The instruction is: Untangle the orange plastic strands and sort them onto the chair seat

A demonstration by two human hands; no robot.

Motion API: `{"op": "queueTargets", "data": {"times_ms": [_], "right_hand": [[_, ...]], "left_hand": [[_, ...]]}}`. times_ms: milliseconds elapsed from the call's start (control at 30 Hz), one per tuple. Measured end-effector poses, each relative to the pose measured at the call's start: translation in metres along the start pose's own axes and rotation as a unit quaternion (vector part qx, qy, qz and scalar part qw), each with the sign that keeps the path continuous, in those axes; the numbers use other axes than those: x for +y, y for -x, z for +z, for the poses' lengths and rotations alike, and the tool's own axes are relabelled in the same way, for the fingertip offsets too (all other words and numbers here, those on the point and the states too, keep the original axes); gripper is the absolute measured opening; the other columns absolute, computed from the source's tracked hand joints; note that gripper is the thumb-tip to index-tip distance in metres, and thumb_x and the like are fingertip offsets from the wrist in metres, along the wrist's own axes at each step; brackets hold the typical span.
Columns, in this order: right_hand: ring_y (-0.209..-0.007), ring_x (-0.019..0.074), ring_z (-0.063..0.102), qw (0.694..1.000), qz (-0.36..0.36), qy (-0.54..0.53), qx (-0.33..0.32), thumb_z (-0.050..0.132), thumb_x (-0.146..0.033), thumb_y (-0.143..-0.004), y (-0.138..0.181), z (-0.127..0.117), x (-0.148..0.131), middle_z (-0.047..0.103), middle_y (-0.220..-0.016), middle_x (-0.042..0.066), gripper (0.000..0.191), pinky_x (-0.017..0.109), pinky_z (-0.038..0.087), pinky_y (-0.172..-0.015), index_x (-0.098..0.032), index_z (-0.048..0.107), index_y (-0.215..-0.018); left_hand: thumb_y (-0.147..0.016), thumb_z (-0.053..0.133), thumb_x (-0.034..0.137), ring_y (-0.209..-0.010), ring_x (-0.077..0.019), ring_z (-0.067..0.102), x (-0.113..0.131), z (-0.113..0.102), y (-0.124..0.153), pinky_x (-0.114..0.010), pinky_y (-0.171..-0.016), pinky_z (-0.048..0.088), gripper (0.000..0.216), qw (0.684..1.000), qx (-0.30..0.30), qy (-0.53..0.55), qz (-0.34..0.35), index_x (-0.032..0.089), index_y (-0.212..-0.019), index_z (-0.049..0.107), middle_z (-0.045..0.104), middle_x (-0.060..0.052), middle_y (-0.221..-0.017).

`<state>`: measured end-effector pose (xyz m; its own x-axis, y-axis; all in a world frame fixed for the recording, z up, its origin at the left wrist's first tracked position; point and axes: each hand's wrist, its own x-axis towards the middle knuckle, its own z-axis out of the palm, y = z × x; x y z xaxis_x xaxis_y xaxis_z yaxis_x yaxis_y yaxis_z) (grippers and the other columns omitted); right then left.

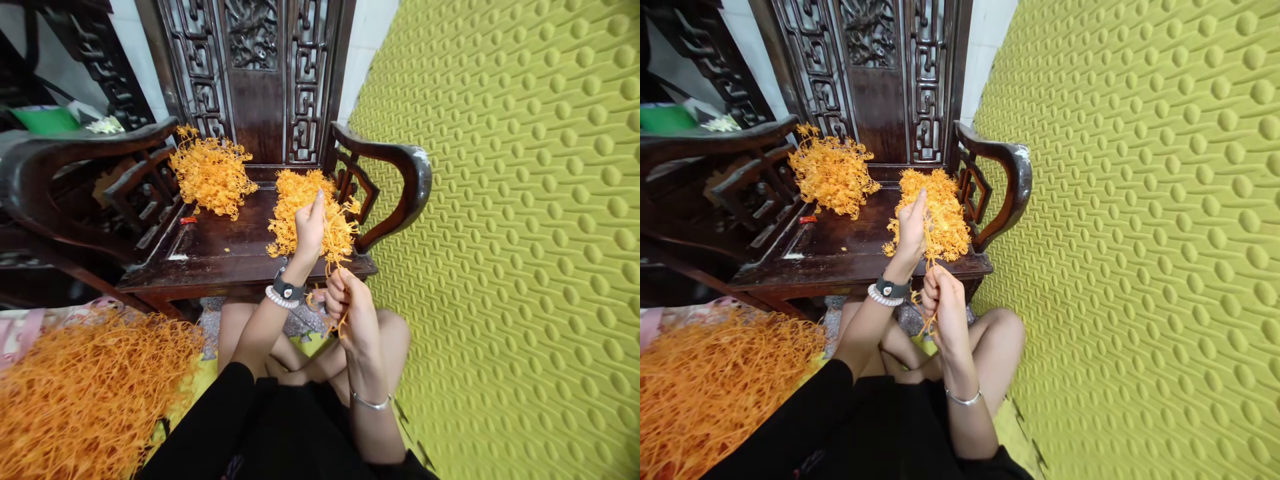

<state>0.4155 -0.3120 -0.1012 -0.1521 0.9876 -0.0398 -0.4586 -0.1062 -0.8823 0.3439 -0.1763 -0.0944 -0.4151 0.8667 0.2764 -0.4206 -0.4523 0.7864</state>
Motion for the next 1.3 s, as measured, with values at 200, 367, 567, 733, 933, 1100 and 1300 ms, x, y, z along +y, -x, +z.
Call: {"op": "queueTargets", "data": {"times_ms": [200,367,567,733,933,1100,1300], "right_hand": [[-0.042,0.0047,0.012,0.998,-0.054,-0.042,0.016,0.057,-0.037,-0.084,0.038,-0.008,-0.013,0.019,-0.05,-0.009,0.043,0.02,0.014,-0.037,-0.02,0.032,-0.054],[-0.04,0.0048,0.014,0.998,-0.057,-0.016,-0.003,0.057,-0.037,-0.079,0.019,-0.029,-0.023,0.02,-0.047,-0.008,0.041,0.021,0.016,-0.037,-0.02,0.033,-0.05],[-0.041,0.0063,0.017,0.995,-0.073,-0.006,-0.066,0.057,-0.04,-0.078,0.004,-0.032,-0.023,0.021,-0.044,-0.007,0.047,0.021,0.014,-0.038,-0.019,0.029,-0.046],[-0.041,0.0065,0.018,0.992,-0.075,-0.027,-0.098,0.059,-0.042,-0.078,0.008,-0.039,-0.019,0.021,-0.044,-0.007,0.048,0.022,0.018,-0.04,-0.019,0.032,-0.046],[-0.04,0.0063,0.018,0.99,-0.085,-0.022,-0.106,0.059,-0.042,-0.08,0.01,-0.051,-0.017,0.021,-0.045,-0.007,0.048,0.024,0.017,-0.04,-0.019,0.033,-0.046],[-0.041,0.0064,0.016,0.988,-0.107,-0.02,-0.107,0.058,-0.04,-0.081,0.012,-0.061,-0.017,0.02,-0.046,-0.007,0.047,0.024,0.014,-0.041,-0.019,0.034,-0.048],[-0.04,0.0069,0.017,0.99,-0.101,0.002,-0.1,0.06,-0.045,-0.078,0.007,-0.067,-0.017,0.02,-0.045,-0.007,0.047,0.025,0.015,-0.041,-0.02,0.035,-0.047]], "left_hand": [[-0.095,0.05,0.043,-0.043,-0.0085,0.025,0.012,-0.04,-0.09,-0.024,-0.047,0.02,0.056,0.964,0.14,-0.221,0.042,0.021,-0.052,0.021,0.021,0.007,-0.049],[-0.098,0.039,0.044,-0.06,-0.0151,0.05,0.01,-0.045,-0.111,-0.026,-0.058,0.031,0.044,0.823,-0.065,-0.549,0.13,0.019,-0.063,0.048,0.05,-0.001,-0.061],[-0.092,0.052,0.023,-0.101,-0.0295,0.06,-0.034,-0.04,-0.092,-0.036,-0.084,0.042,0.016,0.762,-0.131,-0.626,0.101,0.019,-0.093,0.067,0.064,-0.013,-0.103],[-0.099,0.035,0.024,-0.109,-0.0281,0.057,-0.052,-0.047,-0.097,-0.04,-0.096,0.037,0.032,0.757,-0.122,-0.633,0.106,0.017,-0.094,0.066,0.066,-0.012,-0.109],[-0.103,0.024,0.034,-0.082,-0.0214,0.064,-0.057,-0.031,-0.109,-0.037,-0.093,0.036,0.044,0.758,-0.11,-0.632,0.117,0.016,-0.101,0.064,0.07,-0.009,-0.085],[-0.098,0.021,0.058,-0.073,-0.0229,0.061,-0.06,-0.017,-0.114,-0.039,-0.088,0.039,0.067,0.755,-0.147,-0.628,0.117,0.017,-0.061,0.059,0.063,-0.008,-0.065],[-0.082,0.058,0.062,-0.113,-0.0315,0.052,-0.05,-0.011,-0.107,-0.045,-0.1,0.037,0.046,0.758,-0.167,-0.606,0.174,0.017,-0.09,0.063,0.061,-0.015,-0.109]]}}
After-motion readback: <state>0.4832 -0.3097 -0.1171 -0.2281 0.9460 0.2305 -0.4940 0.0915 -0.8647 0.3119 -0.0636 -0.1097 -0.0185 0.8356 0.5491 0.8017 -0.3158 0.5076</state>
